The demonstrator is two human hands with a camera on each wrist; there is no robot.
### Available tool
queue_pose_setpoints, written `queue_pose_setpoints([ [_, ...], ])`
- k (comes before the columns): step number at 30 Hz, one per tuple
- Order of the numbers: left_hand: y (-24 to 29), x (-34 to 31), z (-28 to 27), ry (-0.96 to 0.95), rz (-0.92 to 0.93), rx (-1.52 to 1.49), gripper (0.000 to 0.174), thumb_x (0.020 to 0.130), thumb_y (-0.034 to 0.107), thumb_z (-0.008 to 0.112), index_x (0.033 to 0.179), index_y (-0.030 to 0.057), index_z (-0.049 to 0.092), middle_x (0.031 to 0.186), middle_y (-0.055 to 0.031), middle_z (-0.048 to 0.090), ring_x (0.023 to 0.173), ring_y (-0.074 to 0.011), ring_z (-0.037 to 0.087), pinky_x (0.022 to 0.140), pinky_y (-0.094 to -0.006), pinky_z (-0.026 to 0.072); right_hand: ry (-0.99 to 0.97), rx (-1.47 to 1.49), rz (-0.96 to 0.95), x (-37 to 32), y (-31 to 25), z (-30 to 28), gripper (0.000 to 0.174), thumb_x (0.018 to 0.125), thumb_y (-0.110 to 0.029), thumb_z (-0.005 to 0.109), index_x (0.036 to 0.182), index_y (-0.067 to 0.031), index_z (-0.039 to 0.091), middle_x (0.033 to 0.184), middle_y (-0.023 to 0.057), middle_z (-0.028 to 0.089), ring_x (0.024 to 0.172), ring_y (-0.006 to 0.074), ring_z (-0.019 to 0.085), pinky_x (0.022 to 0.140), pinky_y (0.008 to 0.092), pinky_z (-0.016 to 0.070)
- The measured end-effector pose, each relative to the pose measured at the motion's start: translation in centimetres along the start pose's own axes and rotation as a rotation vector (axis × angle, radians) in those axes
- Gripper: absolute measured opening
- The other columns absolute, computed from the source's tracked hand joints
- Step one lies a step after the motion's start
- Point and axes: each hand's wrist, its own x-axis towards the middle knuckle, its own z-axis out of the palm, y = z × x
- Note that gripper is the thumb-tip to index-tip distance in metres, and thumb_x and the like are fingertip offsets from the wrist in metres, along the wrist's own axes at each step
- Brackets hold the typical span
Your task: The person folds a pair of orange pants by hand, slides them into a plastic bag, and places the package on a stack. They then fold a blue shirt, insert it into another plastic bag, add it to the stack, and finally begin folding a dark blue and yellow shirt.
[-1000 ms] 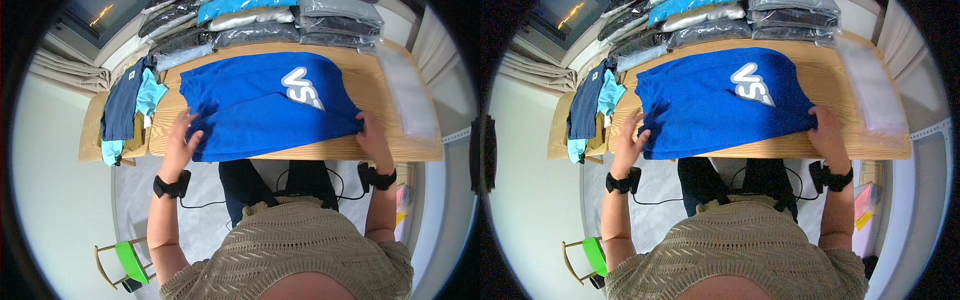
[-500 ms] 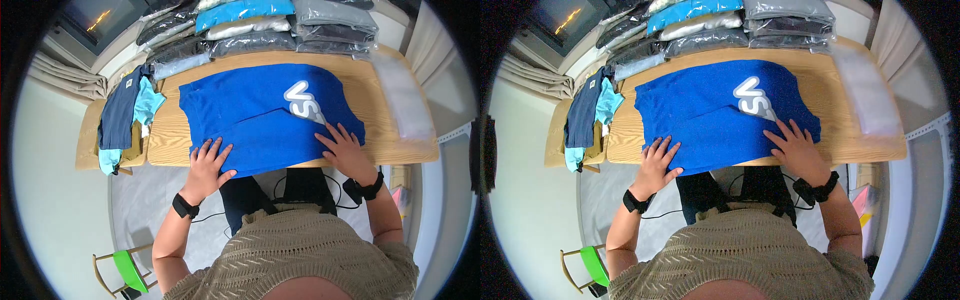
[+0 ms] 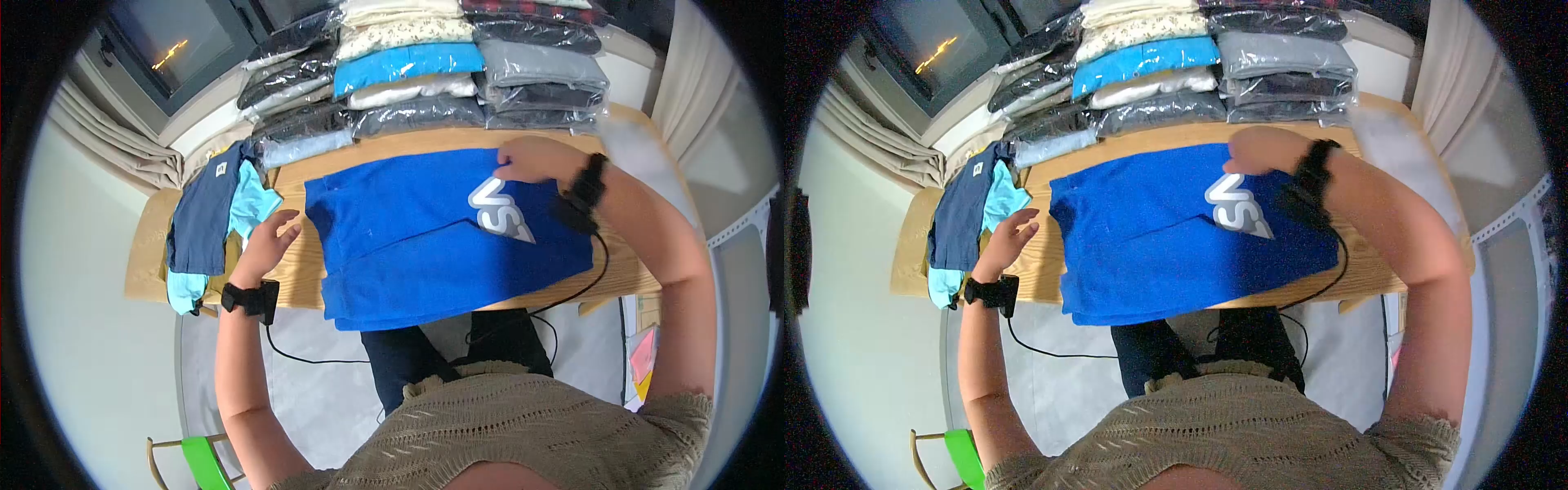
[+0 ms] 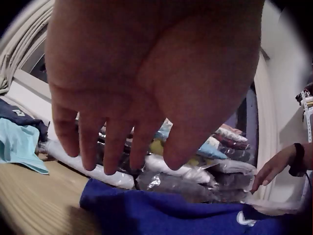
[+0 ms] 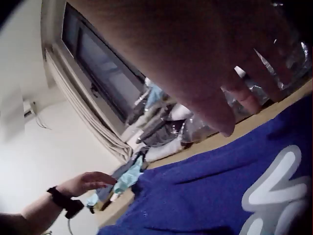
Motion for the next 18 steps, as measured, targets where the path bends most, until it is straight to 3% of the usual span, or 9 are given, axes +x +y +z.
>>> queue_pose_setpoints([
  [2,-2.0,1.8,0.6,0.078,0.091,0.005,0.031,0.086,0.020,0.059,0.109,-0.0009,0.057,0.105,-0.0168,0.062,0.099,-0.0276,0.060,0.082,-0.0339,0.0469,0.018,-0.076,0.016,5.8,1.2,1.6,0.041,0.078,-0.038,0.058,0.094,-0.0004,0.062,0.094,0.0203,0.062,0.088,0.0360,0.059,0.077,0.0433,0.0457],
  [4,-2.4,2.8,1.0,0.099,0.070,-0.016,0.029,0.084,0.017,0.061,0.106,-0.0014,0.058,0.100,-0.0165,0.064,0.095,-0.0272,0.061,0.081,-0.0344,0.0474,0.267,0.097,-0.213,9.2,1.0,2.9,0.042,0.074,-0.038,0.059,0.082,0.0036,0.065,0.084,0.0234,0.063,0.079,0.0382,0.061,0.073,0.0445,0.0475],
  [5,-2.8,3.3,1.2,0.102,0.063,-0.032,0.029,0.083,0.016,0.062,0.105,-0.0016,0.059,0.099,-0.0167,0.064,0.095,-0.0275,0.061,0.081,-0.0346,0.0475,0.279,0.085,-0.223,10.7,0.6,3.5,0.042,0.074,-0.038,0.059,0.082,0.0036,0.065,0.084,0.0234,0.063,0.079,0.0382,0.061,0.073,0.0445,0.0475],
  [7,-3.5,4.3,1.8,0.106,0.109,0.023,0.028,0.079,0.015,0.064,0.103,-0.0009,0.061,0.099,-0.0176,0.064,0.094,-0.0283,0.061,0.081,-0.0345,0.0470,0.348,0.202,-0.120,13.4,-0.8,5.0,0.042,0.072,-0.034,0.064,0.092,0.0036,0.062,0.091,0.0241,0.062,0.088,0.0379,0.059,0.077,0.0431,0.0466],
  [9,-4.2,5.0,2.3,0.095,0.134,0.033,0.030,0.077,0.015,0.064,0.103,0.0002,0.062,0.100,-0.0170,0.064,0.094,-0.0284,0.061,0.082,-0.0339,0.0465,0.361,0.313,-0.172,16.3,-0.5,7.1,0.047,0.070,-0.028,0.069,0.103,0.0033,0.056,0.100,0.0240,0.060,0.096,0.0371,0.057,0.082,0.0415,0.0453],
  [10,-4.2,5.3,2.3,0.068,0.102,0.060,0.032,0.075,0.016,0.065,0.103,0.0000,0.062,0.101,-0.0160,0.064,0.093,-0.0284,0.061,0.083,-0.0334,0.0462,0.264,0.371,-0.169,16.4,-0.8,7.0,0.054,0.069,-0.026,0.072,0.109,0.0029,0.051,0.104,0.0238,0.058,0.099,0.0364,0.055,0.083,0.0410,0.0445],
  [11,-4.2,5.5,2.4,0.057,0.106,0.098,0.033,0.075,0.018,0.065,0.103,0.0001,0.062,0.101,-0.0154,0.064,0.093,-0.0280,0.061,0.082,-0.0334,0.0464,0.337,0.375,-0.185,16.4,-1.2,7.3,0.043,0.069,-0.023,0.072,0.101,0.0012,0.057,0.099,0.0221,0.060,0.094,0.0351,0.058,0.081,0.0415,0.0450],
  [14,-3.9,6.2,3.0,0.047,0.083,0.066,0.034,0.074,0.015,0.067,0.104,0.0007,0.062,0.100,-0.0160,0.064,0.093,-0.0280,0.061,0.080,-0.0337,0.0473,0.230,0.324,-0.258,17.7,0.2,7.0,0.028,0.072,-0.019,0.067,0.092,-0.0007,0.061,0.093,0.0206,0.061,0.089,0.0350,0.058,0.077,0.0423,0.0454],
  [18,-2.0,6.7,3.1,-0.024,0.058,0.036,0.028,0.074,0.012,0.067,0.099,0.0000,0.062,0.094,-0.0156,0.064,0.088,-0.0265,0.061,0.076,-0.0341,0.0473,0.805,0.442,-0.212,14.6,0.6,3.9,0.020,0.079,-0.018,0.059,0.089,-0.0014,0.062,0.088,0.0204,0.060,0.083,0.0364,0.057,0.074,0.0417,0.0455],
])
